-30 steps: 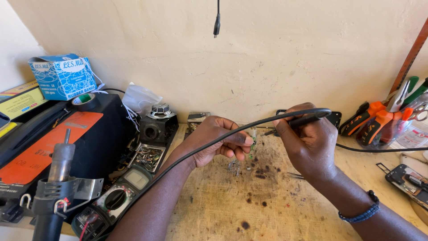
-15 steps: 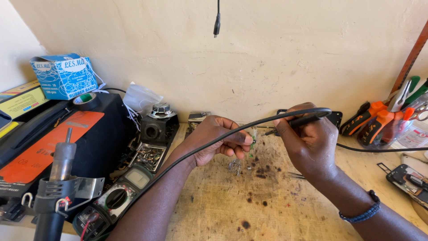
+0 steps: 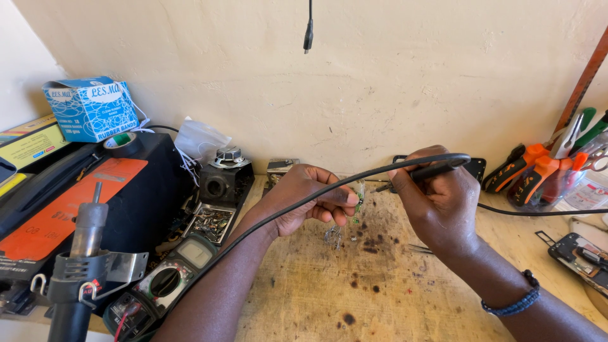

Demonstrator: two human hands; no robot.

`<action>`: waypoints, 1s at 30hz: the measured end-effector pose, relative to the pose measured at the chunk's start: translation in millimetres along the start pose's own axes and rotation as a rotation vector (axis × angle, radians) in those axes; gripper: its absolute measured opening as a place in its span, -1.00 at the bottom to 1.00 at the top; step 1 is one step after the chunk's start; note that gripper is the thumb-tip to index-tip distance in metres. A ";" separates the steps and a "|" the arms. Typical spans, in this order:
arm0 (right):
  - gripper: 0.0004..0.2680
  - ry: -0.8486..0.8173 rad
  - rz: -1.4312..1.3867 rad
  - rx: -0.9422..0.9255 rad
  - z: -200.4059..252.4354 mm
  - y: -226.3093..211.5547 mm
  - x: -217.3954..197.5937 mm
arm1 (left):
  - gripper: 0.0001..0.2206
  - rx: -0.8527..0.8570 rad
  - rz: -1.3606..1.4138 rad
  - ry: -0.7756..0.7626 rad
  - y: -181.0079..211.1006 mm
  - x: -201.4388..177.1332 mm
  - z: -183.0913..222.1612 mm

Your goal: Inspecting and soldering a small circuit board at a repair bench

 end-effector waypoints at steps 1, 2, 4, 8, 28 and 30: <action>-0.84 -0.002 0.000 0.003 0.1 0.1 0.0 | -0.77 0.000 0.003 -0.002 -0.2 -0.2 -0.1; -0.85 -0.003 0.000 0.007 0.1 0.2 0.1 | -0.77 0.000 0.006 -0.004 -0.4 -0.5 -0.2; -0.84 -0.001 0.007 -0.002 -0.2 -0.2 -0.5 | -0.77 -0.002 0.006 0.003 1.2 0.9 1.3; -0.85 0.003 0.022 0.003 0.4 1.0 0.1 | -0.79 -0.002 0.001 0.024 3.2 1.8 2.4; -0.91 0.043 -0.137 -0.066 -5.7 -16.2 -10.9 | -0.80 -0.196 -0.464 -0.064 4.5 21.7 16.2; -0.91 0.041 -0.119 -0.092 -9.9 -23.9 -9.7 | -0.84 -0.169 -0.526 -0.076 5.3 27.7 16.2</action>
Point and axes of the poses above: each hand's wrist, its own z-axis away from the middle knuckle, its own x-axis out of the palm, y = z × x, the point moved 4 cm from there along -z, towards the middle knuckle, and after that the axes turned 12 degrees about z, right-handed, at the moved point
